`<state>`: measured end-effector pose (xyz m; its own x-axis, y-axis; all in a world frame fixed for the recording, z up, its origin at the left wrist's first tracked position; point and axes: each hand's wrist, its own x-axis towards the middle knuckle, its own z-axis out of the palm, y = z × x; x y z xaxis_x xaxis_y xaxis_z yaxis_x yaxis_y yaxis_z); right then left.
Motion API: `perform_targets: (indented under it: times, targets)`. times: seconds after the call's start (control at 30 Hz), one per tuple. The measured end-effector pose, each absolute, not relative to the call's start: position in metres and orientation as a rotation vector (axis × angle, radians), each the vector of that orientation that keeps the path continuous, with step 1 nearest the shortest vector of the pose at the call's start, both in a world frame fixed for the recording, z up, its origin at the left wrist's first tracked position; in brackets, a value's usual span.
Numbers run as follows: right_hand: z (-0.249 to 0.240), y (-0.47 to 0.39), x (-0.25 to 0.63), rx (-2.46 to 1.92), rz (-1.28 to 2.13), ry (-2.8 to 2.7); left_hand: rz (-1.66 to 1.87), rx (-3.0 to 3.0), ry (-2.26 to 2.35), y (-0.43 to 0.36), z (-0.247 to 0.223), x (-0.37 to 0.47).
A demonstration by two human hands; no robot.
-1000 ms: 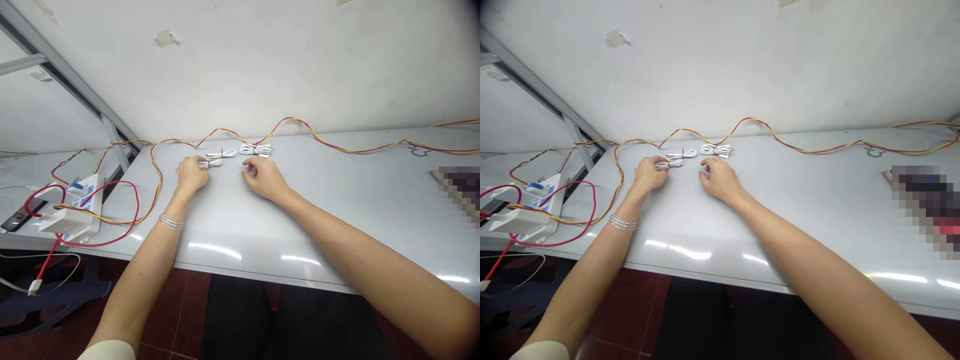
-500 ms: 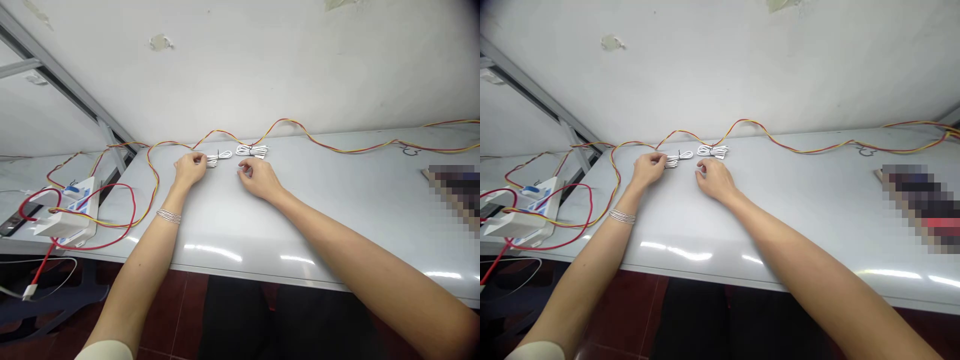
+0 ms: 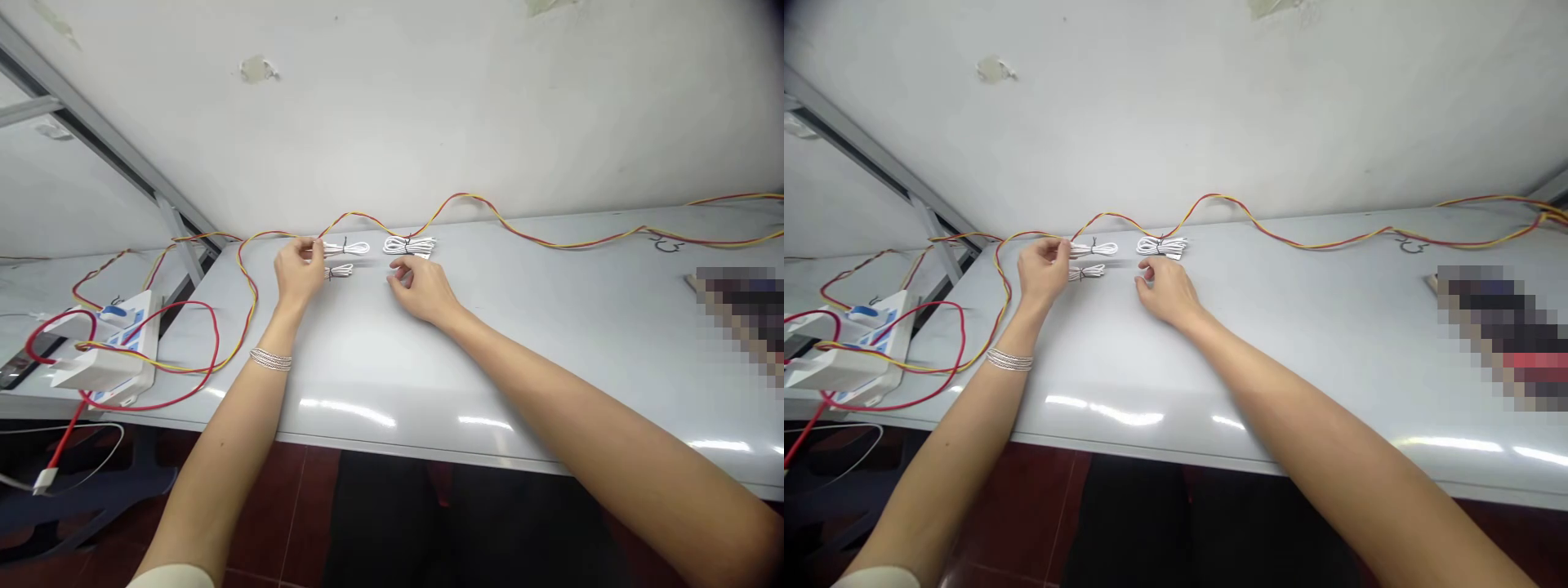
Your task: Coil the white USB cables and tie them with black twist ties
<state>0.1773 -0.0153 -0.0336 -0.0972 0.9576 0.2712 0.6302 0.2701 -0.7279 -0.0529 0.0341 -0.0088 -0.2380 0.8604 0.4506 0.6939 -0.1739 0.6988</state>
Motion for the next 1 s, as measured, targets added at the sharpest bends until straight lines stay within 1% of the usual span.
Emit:
perform_targets:
  times: [0.1,0.17,0.27,0.43,0.53,0.63,0.7,0.77,0.87,0.93,1.0]
  targets:
    - [-0.034,-0.015,0.179,-1.399,0.646,-1.73,1.614,1.703,1.655,0.031,-0.008,-0.051]
    - [-0.033,-0.013,0.18,-1.341,0.755,-1.637,1.686,1.681,1.444,0.024,-0.008,-0.043]
    - [-0.033,-0.01,0.183,-1.254,0.945,-1.515,1.598,1.707,1.19,0.009,-0.01,-0.025]
    - [-0.03,-0.011,0.185,-1.141,1.037,-1.551,1.403,1.776,1.037,-0.004,-0.016,-0.005]
    - [-0.027,-0.014,0.186,-1.115,1.047,-1.635,1.403,1.821,1.044,-0.003,-0.015,-0.007]
    - [-0.027,-0.014,0.186,-1.13,0.947,-1.746,1.434,1.995,1.11,-0.002,-0.007,-0.017]
    - [-0.028,-0.013,0.186,-1.191,0.866,-1.744,1.486,2.177,1.29,-0.001,0.001,-0.029]
    - [-0.029,-0.012,0.186,-1.264,0.802,-1.691,1.459,2.263,1.566,0.002,0.009,-0.044]
    - [-0.029,-0.011,0.186,-1.298,0.77,-1.667,1.159,2.329,1.749,0.007,0.013,-0.065]
    - [-0.028,-0.012,0.185,-1.29,0.771,-1.669,0.945,2.383,1.724,0.011,0.011,-0.072]
    - [-0.028,-0.013,0.185,-1.292,0.777,-1.665,0.867,2.378,1.712,0.013,0.007,-0.074]
